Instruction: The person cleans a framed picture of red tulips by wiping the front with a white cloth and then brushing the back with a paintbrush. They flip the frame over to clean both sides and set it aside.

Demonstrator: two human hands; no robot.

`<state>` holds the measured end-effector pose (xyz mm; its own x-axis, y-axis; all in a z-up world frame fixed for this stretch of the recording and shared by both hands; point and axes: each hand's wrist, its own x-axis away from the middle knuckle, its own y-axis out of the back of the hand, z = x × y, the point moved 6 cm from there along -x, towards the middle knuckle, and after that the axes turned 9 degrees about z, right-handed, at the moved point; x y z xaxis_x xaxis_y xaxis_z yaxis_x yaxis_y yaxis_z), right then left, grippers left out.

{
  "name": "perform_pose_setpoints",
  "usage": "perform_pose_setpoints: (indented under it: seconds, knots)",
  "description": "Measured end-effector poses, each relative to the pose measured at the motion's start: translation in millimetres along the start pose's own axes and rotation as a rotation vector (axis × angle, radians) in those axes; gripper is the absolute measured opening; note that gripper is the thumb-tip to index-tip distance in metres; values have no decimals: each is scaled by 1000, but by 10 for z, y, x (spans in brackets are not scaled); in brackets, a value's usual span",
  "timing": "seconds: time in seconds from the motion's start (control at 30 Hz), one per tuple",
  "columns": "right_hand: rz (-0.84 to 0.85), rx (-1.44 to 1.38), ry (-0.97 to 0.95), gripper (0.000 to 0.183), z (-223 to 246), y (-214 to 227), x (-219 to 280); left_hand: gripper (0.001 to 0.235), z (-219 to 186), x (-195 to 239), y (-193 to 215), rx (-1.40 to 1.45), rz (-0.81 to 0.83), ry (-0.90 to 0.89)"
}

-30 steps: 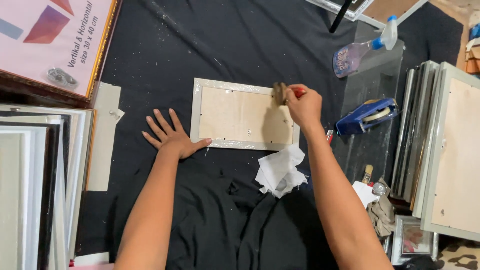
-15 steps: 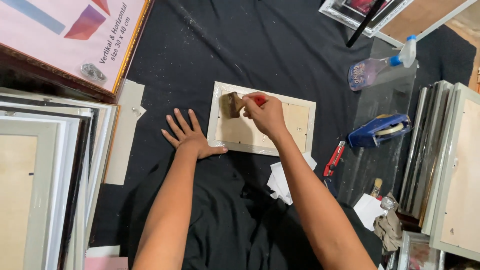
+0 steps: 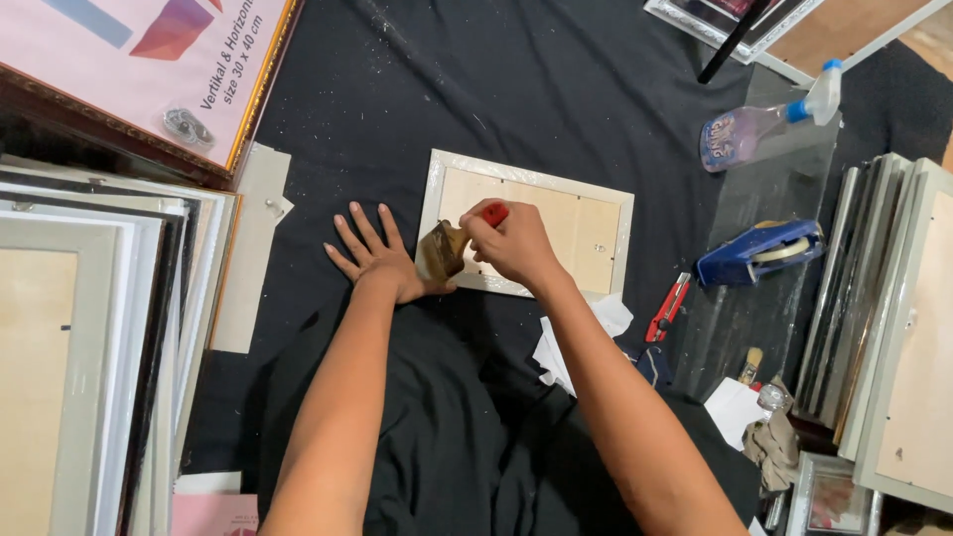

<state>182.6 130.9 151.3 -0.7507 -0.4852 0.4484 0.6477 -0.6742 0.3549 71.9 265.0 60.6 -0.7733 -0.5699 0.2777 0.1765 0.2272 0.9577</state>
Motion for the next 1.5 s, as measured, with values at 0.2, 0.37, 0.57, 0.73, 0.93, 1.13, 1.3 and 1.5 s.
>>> perform_pose_setpoints:
  seconds: [0.2, 0.37, 0.57, 0.73, 0.93, 1.13, 1.3, 1.5]
  knots:
    - [-28, -1, 64, 19, -364, -110, 229, 169, 87, -325, -717, -76, 207, -35]
    - [-190, 46, 0, 21, -491, 99, 604, 175, 53, -263, -562, -25, 366, 12]
    - [-218, 38, 51, 17, -625, 244, 1022, 185, 134, -394, -804, -37, 307, -48]
    - [-172, 284, 144, 22, -773, 271, 1230, 177, 117, -383, -763, 19, 375, -92]
    - [-224, 44, 86, 18, -641, 720, 1324, 167, 153, -387, -753, 39, 388, -77]
    - [-108, -78, -125, 23, -1080, 1005, 1109, 170, 127, -394, -648, 44, 493, -65]
    - [-413, -172, -116, 15, -1170, 1762, 1191, 171, 101, -379, -566, 55, 605, -15]
    - [-93, 36, -241, 21, -1026, 1516, 1310, 169, 81, -340, -507, 13, 607, 5]
